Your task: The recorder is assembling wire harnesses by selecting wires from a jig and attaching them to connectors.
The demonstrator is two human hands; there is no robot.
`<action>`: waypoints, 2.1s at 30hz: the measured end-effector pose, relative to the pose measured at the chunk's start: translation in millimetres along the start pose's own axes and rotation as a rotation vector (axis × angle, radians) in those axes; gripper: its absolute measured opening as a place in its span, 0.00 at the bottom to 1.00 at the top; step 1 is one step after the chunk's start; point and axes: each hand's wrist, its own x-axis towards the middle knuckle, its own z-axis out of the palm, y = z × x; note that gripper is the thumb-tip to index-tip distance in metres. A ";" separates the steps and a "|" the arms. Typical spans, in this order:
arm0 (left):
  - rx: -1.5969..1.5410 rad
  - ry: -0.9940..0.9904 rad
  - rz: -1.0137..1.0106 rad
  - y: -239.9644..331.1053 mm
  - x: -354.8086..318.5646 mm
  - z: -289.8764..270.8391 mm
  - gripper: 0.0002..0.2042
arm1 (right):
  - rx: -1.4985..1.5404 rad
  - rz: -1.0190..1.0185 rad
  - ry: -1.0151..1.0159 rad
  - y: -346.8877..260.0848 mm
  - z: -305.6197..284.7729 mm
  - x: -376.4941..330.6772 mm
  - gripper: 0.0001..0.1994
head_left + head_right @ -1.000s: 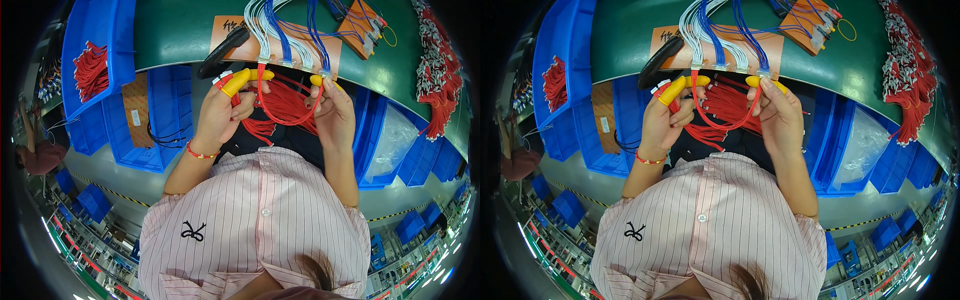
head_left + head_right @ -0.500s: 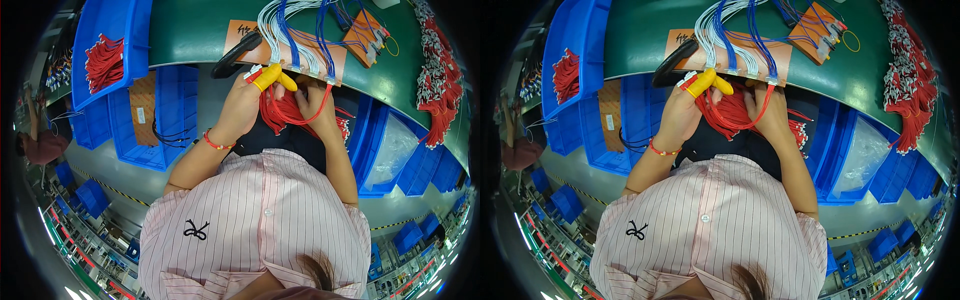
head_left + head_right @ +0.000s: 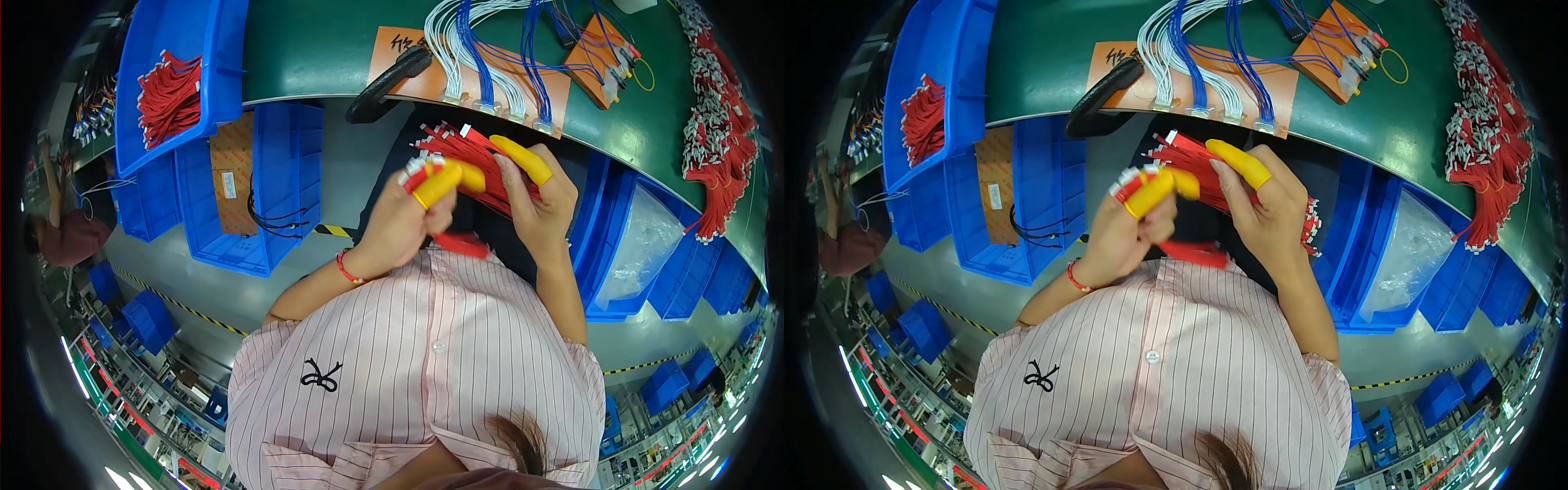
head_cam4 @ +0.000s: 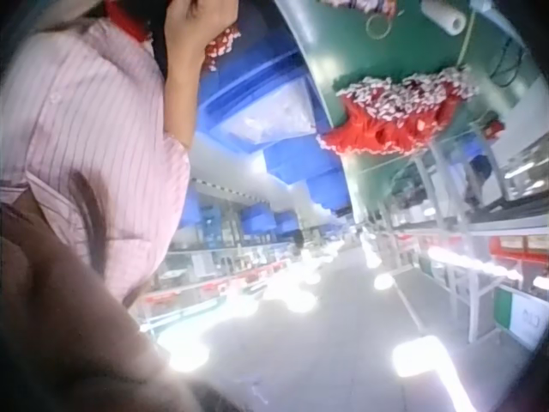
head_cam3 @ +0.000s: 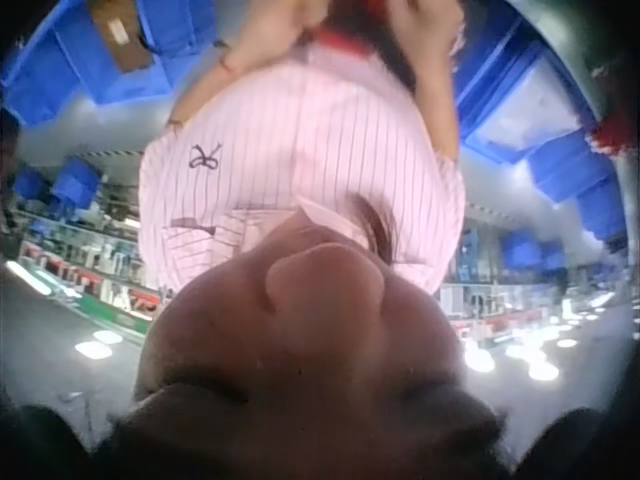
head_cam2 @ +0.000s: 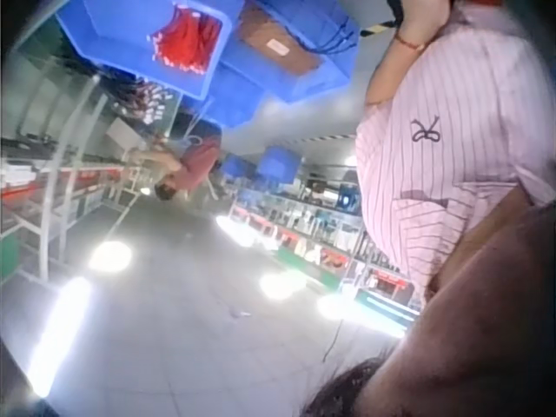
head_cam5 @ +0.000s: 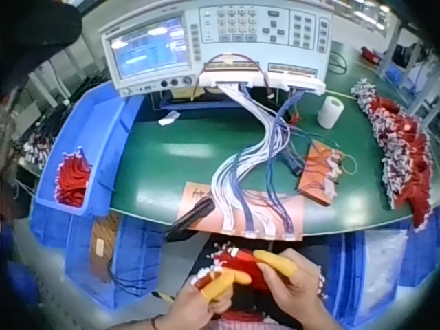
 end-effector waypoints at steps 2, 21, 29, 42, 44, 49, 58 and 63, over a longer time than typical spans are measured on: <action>0.113 0.017 0.158 10.8 2.9 2.9 0.12 | -0.043 -0.012 -0.001 -6.2 1.5 -1.0 0.10; 0.275 0.094 0.349 23.2 39.1 0.9 0.10 | 1.362 0.415 0.080 33.5 -47.0 -19.8 0.10; 0.291 0.122 0.362 28.7 38.6 1.0 0.07 | 1.074 0.567 -0.011 17.0 -18.5 -14.1 0.10; 0.132 0.059 0.364 23.4 44.9 3.6 0.11 | 1.015 0.619 0.129 15.2 -8.6 -6.1 0.10; 0.122 0.005 0.312 31.0 44.1 0.4 0.12 | 1.068 0.625 0.194 18.2 -8.9 -5.7 0.09; 0.171 -0.054 0.230 38.0 35.9 -12.2 0.14 | 1.106 0.657 0.219 18.4 -8.3 -1.3 0.09; 0.124 0.000 0.157 34.0 22.0 -19.4 0.15 | 1.198 0.689 0.232 14.8 -7.0 -0.9 0.09; 0.133 -0.050 0.146 34.8 22.1 -25.2 0.15 | 1.220 0.712 0.298 14.5 -0.6 -2.7 0.09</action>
